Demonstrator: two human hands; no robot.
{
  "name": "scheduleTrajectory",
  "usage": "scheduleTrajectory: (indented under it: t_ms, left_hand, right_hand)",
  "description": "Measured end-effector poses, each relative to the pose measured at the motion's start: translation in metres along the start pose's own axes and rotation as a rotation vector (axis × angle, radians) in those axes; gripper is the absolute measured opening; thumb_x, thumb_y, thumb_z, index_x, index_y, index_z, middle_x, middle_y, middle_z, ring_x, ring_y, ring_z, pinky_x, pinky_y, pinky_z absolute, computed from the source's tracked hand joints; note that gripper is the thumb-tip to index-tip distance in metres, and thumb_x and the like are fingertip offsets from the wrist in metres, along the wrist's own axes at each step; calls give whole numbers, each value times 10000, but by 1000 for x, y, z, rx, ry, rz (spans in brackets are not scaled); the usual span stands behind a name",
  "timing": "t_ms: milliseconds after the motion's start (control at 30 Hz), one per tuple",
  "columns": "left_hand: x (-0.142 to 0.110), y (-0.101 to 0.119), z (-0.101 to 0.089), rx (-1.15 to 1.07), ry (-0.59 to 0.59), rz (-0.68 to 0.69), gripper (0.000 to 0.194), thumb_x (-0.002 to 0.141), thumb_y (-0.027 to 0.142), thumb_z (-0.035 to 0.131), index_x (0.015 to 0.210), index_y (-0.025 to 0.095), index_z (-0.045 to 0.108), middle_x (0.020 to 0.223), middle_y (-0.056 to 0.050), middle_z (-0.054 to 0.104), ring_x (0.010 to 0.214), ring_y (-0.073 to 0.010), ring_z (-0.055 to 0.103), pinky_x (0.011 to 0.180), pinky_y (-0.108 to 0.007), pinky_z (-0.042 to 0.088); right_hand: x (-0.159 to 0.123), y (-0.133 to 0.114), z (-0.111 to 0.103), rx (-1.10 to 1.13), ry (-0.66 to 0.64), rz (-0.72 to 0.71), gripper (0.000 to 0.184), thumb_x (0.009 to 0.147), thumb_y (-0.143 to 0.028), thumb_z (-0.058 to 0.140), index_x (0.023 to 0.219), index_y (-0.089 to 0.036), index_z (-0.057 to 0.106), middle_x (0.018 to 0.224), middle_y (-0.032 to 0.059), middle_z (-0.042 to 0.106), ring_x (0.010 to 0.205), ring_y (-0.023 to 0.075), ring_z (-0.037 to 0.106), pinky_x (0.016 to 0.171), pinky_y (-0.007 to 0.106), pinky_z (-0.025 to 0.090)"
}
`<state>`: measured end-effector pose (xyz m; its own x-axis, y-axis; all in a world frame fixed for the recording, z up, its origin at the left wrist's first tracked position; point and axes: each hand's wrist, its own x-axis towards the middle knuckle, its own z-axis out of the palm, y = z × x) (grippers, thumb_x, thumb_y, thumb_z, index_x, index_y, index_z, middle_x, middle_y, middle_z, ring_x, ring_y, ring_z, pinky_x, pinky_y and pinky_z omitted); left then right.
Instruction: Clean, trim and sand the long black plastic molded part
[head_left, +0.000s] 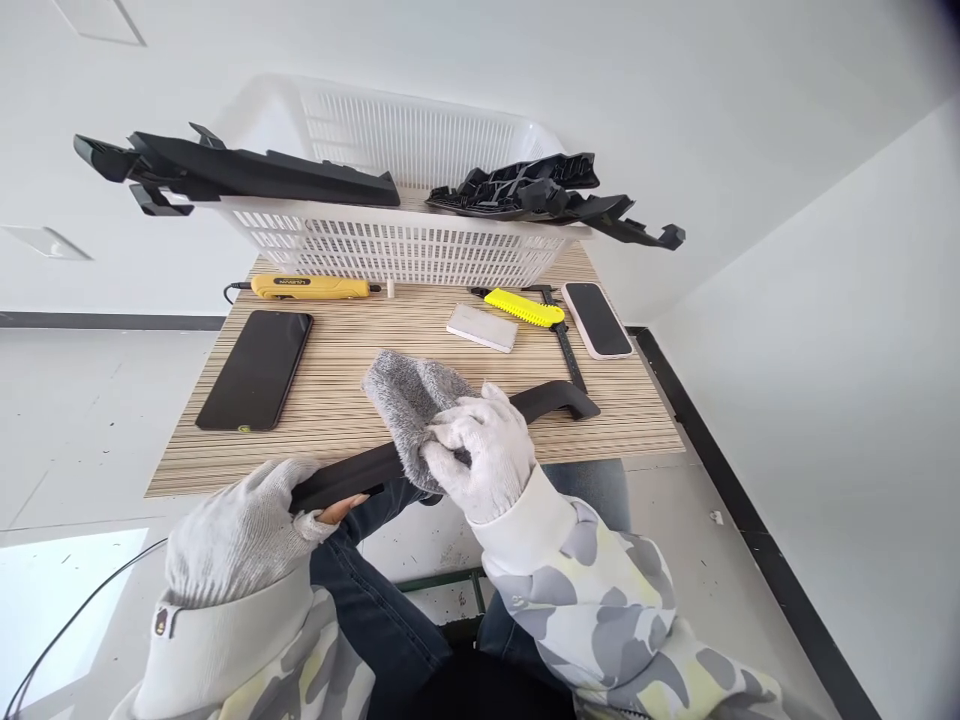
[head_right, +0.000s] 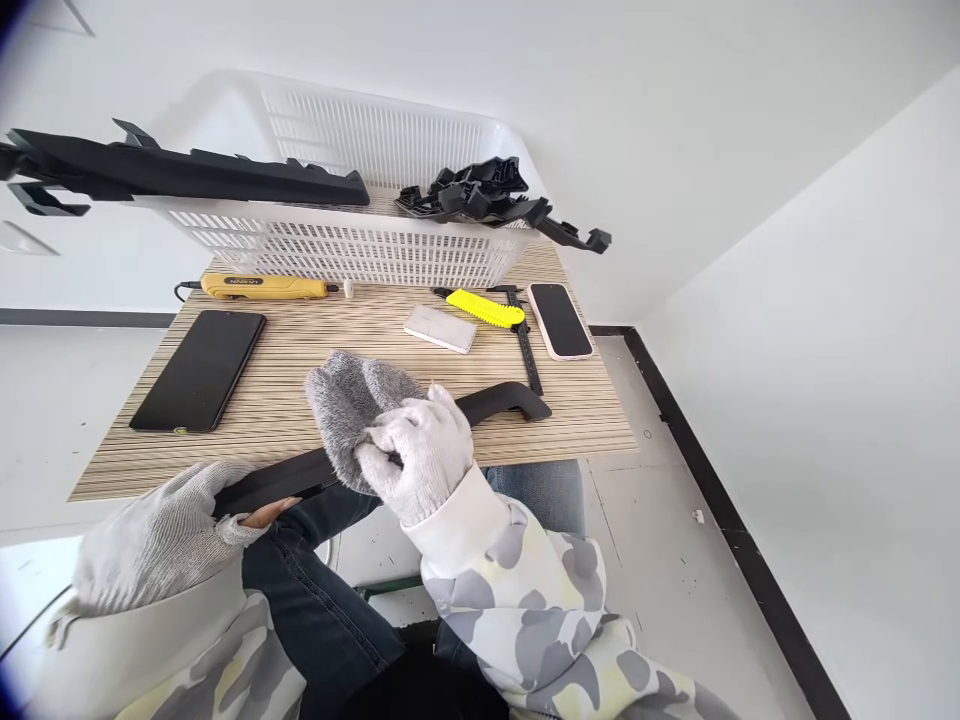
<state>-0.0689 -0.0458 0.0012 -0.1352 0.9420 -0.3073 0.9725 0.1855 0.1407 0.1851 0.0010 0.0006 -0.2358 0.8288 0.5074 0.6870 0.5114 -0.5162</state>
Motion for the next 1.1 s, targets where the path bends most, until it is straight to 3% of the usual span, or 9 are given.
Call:
scheduleTrajectory:
  t_ms: [167, 333, 400, 500, 633, 733, 800, 1000, 1100]
  left_hand:
    - [-2, 0, -2, 2, -26, 17, 635, 744, 768, 547, 1132, 303, 736, 994, -51, 755, 852, -284, 727, 681, -332, 491]
    - [-1, 0, -2, 5, -62, -5, 510, 760, 722, 550, 994, 298, 712, 981, -31, 744, 814, -243, 714, 636, -305, 461]
    - [-1, 0, 0, 16, -65, -5, 497, 757, 716, 555, 986, 301, 703, 982, -28, 743, 807, -243, 713, 639, -308, 462]
    - [1, 1, 2, 23, -61, -1, 529, 754, 734, 539, 1021, 311, 711, 984, -33, 747, 852, -265, 723, 667, -323, 475]
    - [2, 0, 0, 19, -71, -3, 616, 751, 757, 513, 1150, 331, 710, 1071, -47, 750, 945, -290, 728, 726, -348, 495]
    - [2, -2, -2, -11, -137, 25, 648, 752, 760, 506, 1215, 347, 692, 1137, -45, 746, 957, -289, 731, 745, -356, 507]
    - [1, -4, -1, -21, -108, 27, 664, 744, 765, 514, 1227, 345, 691, 1149, -49, 745, 996, -297, 727, 770, -359, 513]
    - [-1, -3, 7, 6, -10, 1, 642, 722, 797, 540, 1121, 332, 731, 1018, -47, 755, 921, -298, 729, 689, -346, 486]
    - [-1, -3, 8, 4, 3, 8, 628, 734, 795, 543, 1113, 333, 734, 997, -43, 755, 901, -290, 727, 673, -337, 476]
  right_hand:
    - [-6, 42, -19, -126, 174, 83, 164, 852, -266, 673, 691, -270, 641, 888, 14, 800, 898, 233, 746, 1185, 531, 391]
    - [-15, 75, -40, -338, 353, 254, 63, 880, -256, 654, 817, -262, 660, 962, 78, 781, 973, 276, 722, 1009, 503, 544]
    - [-16, 67, -35, -313, 358, 185, 111, 883, -250, 645, 774, -271, 635, 925, 68, 778, 935, 267, 725, 1016, 507, 535]
    - [-17, 31, -12, -147, 247, 9, 177, 899, -276, 646, 723, -281, 623, 866, 18, 780, 898, 233, 730, 1140, 533, 431]
    - [-22, -22, 25, 7, 211, -79, 113, 896, -308, 694, 783, -310, 701, 900, -37, 790, 965, 197, 723, 1186, 455, 398]
    - [-25, -32, 33, 41, 137, -75, 76, 892, -306, 701, 835, -333, 744, 927, -41, 789, 1009, 202, 713, 1212, 464, 370]
    - [-25, -20, 24, 36, 116, -50, 78, 891, -297, 701, 839, -328, 751, 948, -26, 791, 1024, 214, 714, 1213, 495, 365]
    - [-32, 50, -24, -231, 339, 27, 54, 883, -294, 714, 839, -269, 691, 974, 43, 791, 1009, 262, 734, 1124, 571, 452]
    - [-37, 61, -30, -320, 399, 66, 56, 885, -294, 709, 849, -265, 679, 993, 62, 780, 1046, 280, 722, 1101, 572, 477]
